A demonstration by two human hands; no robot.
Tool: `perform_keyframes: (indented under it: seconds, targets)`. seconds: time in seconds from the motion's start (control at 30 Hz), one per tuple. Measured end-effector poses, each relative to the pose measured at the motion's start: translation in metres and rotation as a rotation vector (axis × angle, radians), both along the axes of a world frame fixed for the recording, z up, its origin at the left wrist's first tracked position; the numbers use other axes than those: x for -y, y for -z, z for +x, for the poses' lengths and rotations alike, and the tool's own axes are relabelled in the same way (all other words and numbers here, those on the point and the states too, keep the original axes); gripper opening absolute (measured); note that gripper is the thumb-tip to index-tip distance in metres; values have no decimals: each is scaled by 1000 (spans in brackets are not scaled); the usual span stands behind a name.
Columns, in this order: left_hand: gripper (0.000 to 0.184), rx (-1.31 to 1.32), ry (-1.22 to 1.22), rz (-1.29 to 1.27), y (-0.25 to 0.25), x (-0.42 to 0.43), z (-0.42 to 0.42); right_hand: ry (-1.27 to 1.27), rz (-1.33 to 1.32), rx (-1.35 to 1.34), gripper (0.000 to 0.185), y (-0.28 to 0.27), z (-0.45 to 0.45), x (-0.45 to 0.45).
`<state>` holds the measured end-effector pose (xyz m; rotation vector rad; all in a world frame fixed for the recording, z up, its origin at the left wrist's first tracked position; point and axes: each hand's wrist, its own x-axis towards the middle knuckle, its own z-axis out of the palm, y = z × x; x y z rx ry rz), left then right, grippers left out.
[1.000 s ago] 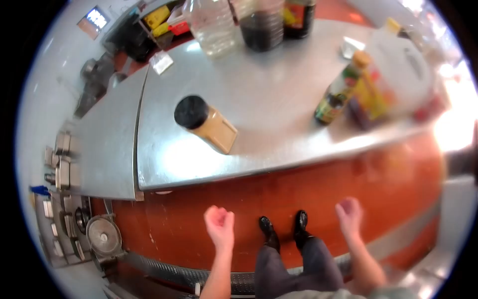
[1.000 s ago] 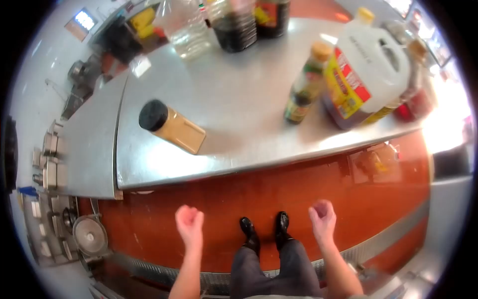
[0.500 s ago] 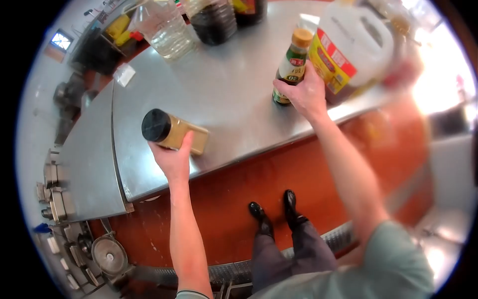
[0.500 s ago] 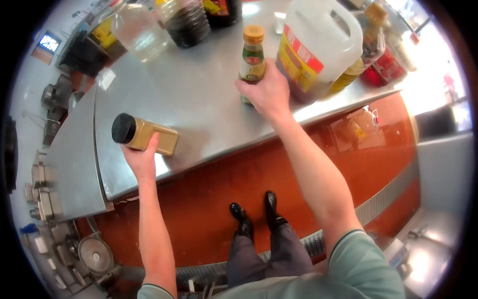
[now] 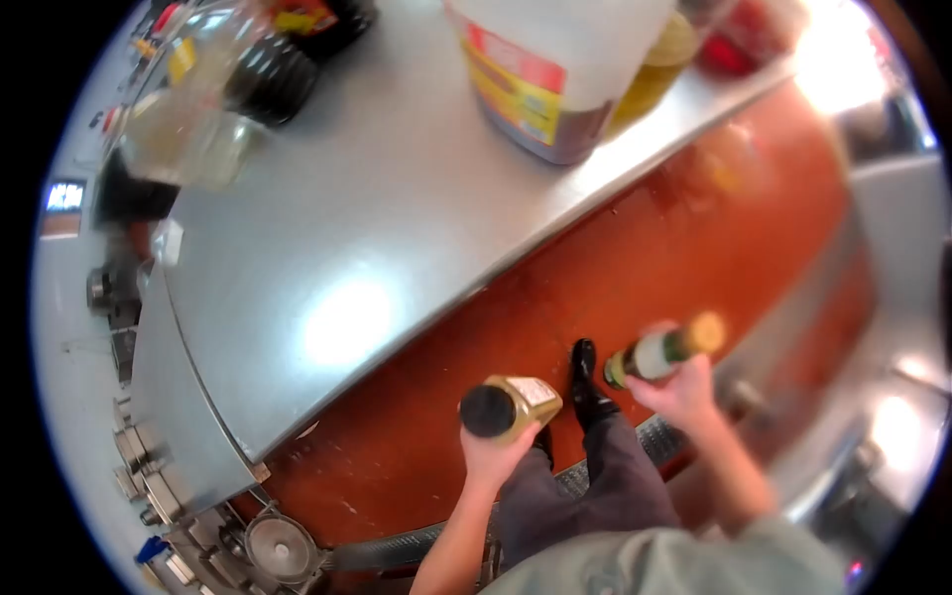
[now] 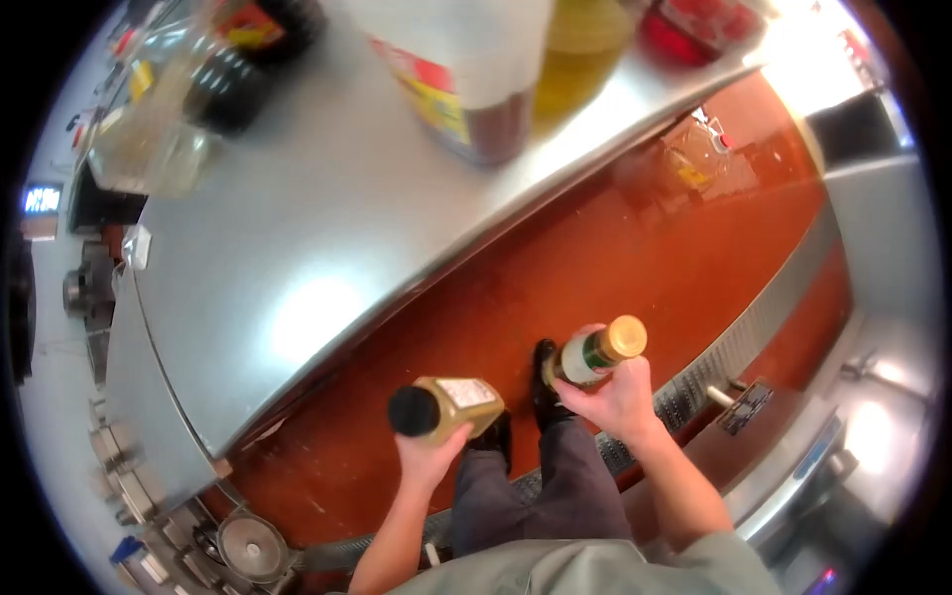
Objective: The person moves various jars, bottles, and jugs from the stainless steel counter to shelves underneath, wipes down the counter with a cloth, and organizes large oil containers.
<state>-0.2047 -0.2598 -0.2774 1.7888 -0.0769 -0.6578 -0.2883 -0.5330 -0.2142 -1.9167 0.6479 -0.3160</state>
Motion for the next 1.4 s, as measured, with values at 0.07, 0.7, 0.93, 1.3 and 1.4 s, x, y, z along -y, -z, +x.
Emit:
perform_keyframes:
  seconds: [0.07, 0.7, 0.93, 1.3, 1.4]
  targets:
    - [74, 24, -12, 24, 56, 28, 3, 79, -15, -146, 46, 36, -32, 11]
    - [84, 431, -339, 560, 411, 202, 255, 354, 207, -150, 71, 282, -101, 37]
    - [68, 166, -725, 424, 420, 226, 270, 439, 178, -132, 73, 304, -105, 51]
    - [89, 523, -308, 722, 345, 195, 283, 520, 225, -46, 70, 299, -90, 44]
    - [82, 733, 302, 939, 346, 181, 312, 509, 206, -55, 70, 301, -85, 42]
